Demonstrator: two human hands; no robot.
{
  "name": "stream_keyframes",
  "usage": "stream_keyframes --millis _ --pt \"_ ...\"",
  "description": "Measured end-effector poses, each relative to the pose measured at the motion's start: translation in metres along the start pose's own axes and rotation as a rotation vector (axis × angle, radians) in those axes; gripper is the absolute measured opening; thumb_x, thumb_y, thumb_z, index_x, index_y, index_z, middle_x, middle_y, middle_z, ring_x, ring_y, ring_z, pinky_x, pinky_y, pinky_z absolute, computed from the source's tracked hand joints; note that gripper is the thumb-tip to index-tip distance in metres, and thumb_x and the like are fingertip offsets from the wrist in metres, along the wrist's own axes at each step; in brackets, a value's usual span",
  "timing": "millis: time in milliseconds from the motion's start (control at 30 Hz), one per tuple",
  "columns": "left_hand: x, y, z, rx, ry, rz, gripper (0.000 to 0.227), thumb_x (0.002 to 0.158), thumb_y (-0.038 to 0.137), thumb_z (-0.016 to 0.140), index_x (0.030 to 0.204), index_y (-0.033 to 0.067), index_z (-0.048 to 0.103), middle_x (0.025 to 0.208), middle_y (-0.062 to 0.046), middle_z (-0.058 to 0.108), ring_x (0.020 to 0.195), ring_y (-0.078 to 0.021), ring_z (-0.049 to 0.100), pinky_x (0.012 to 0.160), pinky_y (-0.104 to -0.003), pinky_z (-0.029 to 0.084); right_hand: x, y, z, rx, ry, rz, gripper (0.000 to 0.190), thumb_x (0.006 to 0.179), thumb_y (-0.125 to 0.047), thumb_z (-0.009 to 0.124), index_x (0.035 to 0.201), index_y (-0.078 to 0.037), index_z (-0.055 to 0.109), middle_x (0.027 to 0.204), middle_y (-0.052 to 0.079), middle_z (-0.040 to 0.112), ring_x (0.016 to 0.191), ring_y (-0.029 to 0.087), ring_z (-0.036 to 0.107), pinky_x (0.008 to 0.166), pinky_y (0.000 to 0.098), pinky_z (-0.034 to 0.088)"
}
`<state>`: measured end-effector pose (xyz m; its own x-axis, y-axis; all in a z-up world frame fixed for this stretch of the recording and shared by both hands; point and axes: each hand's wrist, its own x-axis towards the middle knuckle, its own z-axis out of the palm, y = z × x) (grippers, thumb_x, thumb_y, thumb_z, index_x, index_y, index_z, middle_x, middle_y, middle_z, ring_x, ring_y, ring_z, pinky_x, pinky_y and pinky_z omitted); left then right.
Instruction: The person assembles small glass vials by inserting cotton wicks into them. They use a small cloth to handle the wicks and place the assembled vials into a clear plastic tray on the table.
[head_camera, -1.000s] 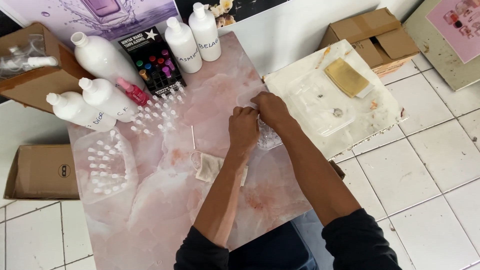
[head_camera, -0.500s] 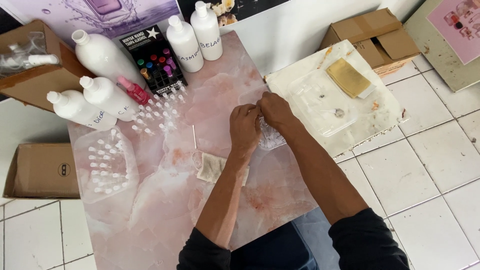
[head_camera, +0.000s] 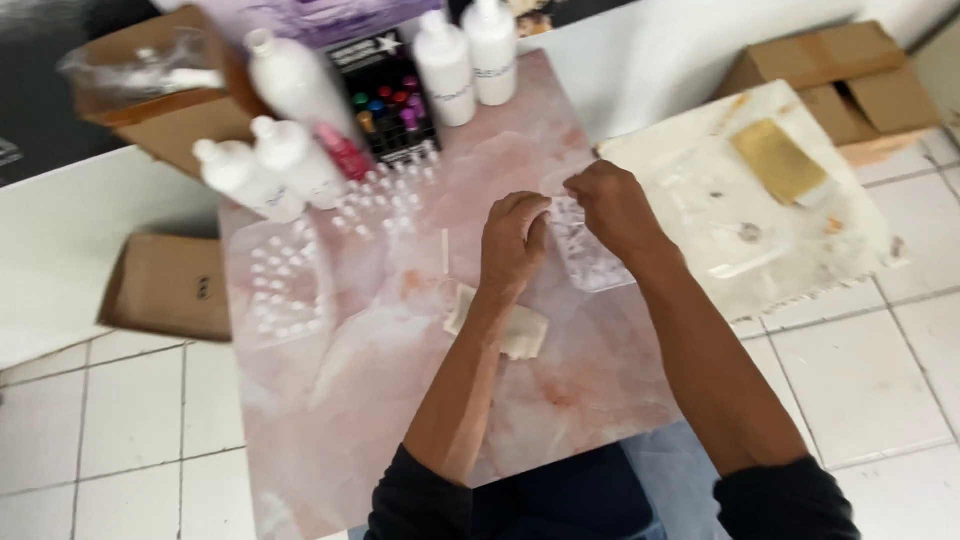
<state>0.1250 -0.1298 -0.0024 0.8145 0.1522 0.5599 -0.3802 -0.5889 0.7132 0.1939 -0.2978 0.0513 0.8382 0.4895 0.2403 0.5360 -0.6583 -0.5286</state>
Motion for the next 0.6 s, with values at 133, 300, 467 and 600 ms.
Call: stream_keyframes --millis 133,300,467,600 --pt "-0.004 0.012 -0.031 -0.225 0.026 -0.189 0.021 0.089 0.014 0.076 0.110 0.0160 0.076 0.108 -0.005 0.070 0.096 -0.0239 0.072 0.083 -0.029 0.061 -0.008 -0.048 -0.007 0.186 0.046 -0.143 0.014 0.092 0.005 0.070 0.102 0.000 0.078 0.092 0.023 0.072 0.088 0.042 0.071 0.075 0.0481 0.057" --pt "-0.019 0.028 -0.080 -0.407 0.123 -0.230 0.016 0.086 -0.003 0.077 0.099 0.0060 0.079 0.092 -0.010 0.071 0.086 -0.0214 0.076 0.072 -0.027 0.062 -0.016 -0.085 0.014 0.412 0.138 -0.164 0.023 0.081 0.008 0.079 0.098 -0.008 0.079 0.084 0.010 0.077 0.078 0.024 0.074 0.069 0.0343 0.060" --pt "-0.037 0.032 -0.125 -0.443 0.177 -0.267 0.013 0.081 -0.002 0.083 0.091 0.0058 0.080 0.084 -0.006 0.071 0.077 -0.0118 0.073 0.067 -0.022 0.060 -0.024 -0.126 0.041 0.567 0.134 -0.181 0.020 0.080 0.007 0.078 0.092 -0.008 0.080 0.083 0.011 0.076 0.075 0.023 0.073 0.066 0.0336 0.058" --pt "-0.057 0.033 -0.144 -0.381 0.216 -0.321 0.013 0.082 -0.004 0.083 0.090 0.0050 0.078 0.081 -0.008 0.073 0.072 -0.0106 0.067 0.070 -0.025 0.058 -0.038 -0.149 0.071 0.787 0.154 -0.134 0.025 0.084 0.006 0.078 0.107 -0.001 0.077 0.087 0.011 0.077 0.077 0.016 0.072 0.071 0.0289 0.060"
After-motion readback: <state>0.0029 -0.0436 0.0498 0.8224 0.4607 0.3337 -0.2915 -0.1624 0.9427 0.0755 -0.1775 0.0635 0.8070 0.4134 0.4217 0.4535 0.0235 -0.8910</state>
